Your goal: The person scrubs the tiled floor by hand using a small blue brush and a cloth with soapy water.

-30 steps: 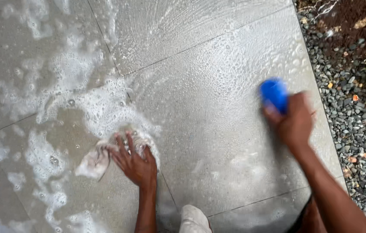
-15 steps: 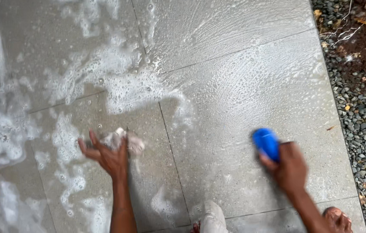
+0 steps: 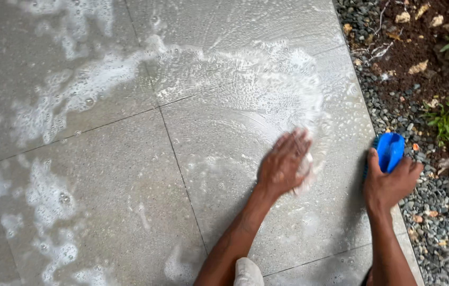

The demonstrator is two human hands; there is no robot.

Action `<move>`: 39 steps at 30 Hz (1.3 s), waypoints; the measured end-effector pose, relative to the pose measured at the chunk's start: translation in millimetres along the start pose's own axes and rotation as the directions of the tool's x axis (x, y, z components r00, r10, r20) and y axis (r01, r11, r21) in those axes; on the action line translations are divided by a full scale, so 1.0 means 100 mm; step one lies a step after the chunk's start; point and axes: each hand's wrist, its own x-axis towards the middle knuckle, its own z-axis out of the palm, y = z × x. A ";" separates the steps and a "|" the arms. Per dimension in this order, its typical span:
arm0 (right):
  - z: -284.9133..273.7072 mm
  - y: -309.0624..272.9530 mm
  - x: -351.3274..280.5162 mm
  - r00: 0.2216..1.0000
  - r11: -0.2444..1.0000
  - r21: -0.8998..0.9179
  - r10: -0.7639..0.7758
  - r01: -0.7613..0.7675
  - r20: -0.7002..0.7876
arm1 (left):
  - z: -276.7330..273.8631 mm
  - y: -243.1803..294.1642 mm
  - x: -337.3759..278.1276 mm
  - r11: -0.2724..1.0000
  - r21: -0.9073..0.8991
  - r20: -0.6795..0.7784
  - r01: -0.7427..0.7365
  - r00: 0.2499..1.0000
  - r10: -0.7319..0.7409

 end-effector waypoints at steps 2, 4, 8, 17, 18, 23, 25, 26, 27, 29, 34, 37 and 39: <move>-0.05 -0.57 -0.02 0.998 0.997 0.053 0.053 -0.055 0.034 | -0.12 0.15 -0.43 0.994 -0.046 0.021 -0.095 0.995 0.096; -0.12 -1.09 -0.18 0.993 0.988 0.115 0.100 -0.107 0.063 | -0.32 0.06 -0.87 0.979 -0.084 0.029 -0.188 0.981 0.191; -0.19 -1.19 -0.73 0.755 0.877 0.379 -0.458 0.295 0.470 | -0.97 -0.65 -1.90 0.909 -0.110 -0.211 0.403 0.884 -0.418; 0.24 -1.47 0.04 0.976 0.973 0.181 -0.169 0.143 0.140 | -1.34 -1.28 -2.83 0.451 0.051 -0.466 0.891 0.420 -0.778; 0.06 -1.82 -0.36 0.917 0.951 0.309 -0.148 0.028 0.372 | -1.32 -1.25 -2.84 0.407 0.073 -0.417 0.910 0.399 -0.817; -0.32 -1.45 -1.51 0.488 0.777 0.465 -0.629 0.425 0.606 | -1.54 -1.28 -2.96 0.623 0.133 -0.376 0.771 0.621 -0.688; -0.30 -0.94 -1.00 0.428 0.897 0.300 -0.423 0.325 0.799 | -1.45 -1.25 -3.04 0.639 0.197 -0.355 0.744 0.661 -0.661; -0.22 -0.75 -0.66 0.661 0.934 0.187 -0.349 0.305 0.665 | -1.45 -1.23 -2.99 0.650 0.167 -0.390 0.741 0.655 -0.647; -0.14 -0.55 -0.32 0.842 0.962 0.087 -0.268 0.258 0.469 | -1.46 -1.21 -2.94 0.661 0.137 -0.425 0.738 0.647 -0.633; 0.18 -1.08 0.03 0.943 0.977 0.080 -0.214 0.199 0.257 | -1.43 -1.28 -2.91 0.623 0.144 -0.405 0.769 0.620 -0.672; 0.27 -2.47 -0.70 0.956 0.883 0.392 -0.292 0.258 0.029 | -1.45 -1.22 -2.57 0.584 0.114 -0.391 0.804 0.577 -0.717; 0.03 -2.66 -1.32 0.719 0.649 0.513 -0.690 0.562 0.085 | -1.49 -1.28 -2.95 0.732 0.206 -0.605 0.650 0.672 -0.427; -0.12 -2.27 -1.37 0.686 0.746 0.472 -0.645 0.470 0.337 | -1.43 -1.11 -3.73 0.588 0.173 -0.549 0.791 0.573 -0.609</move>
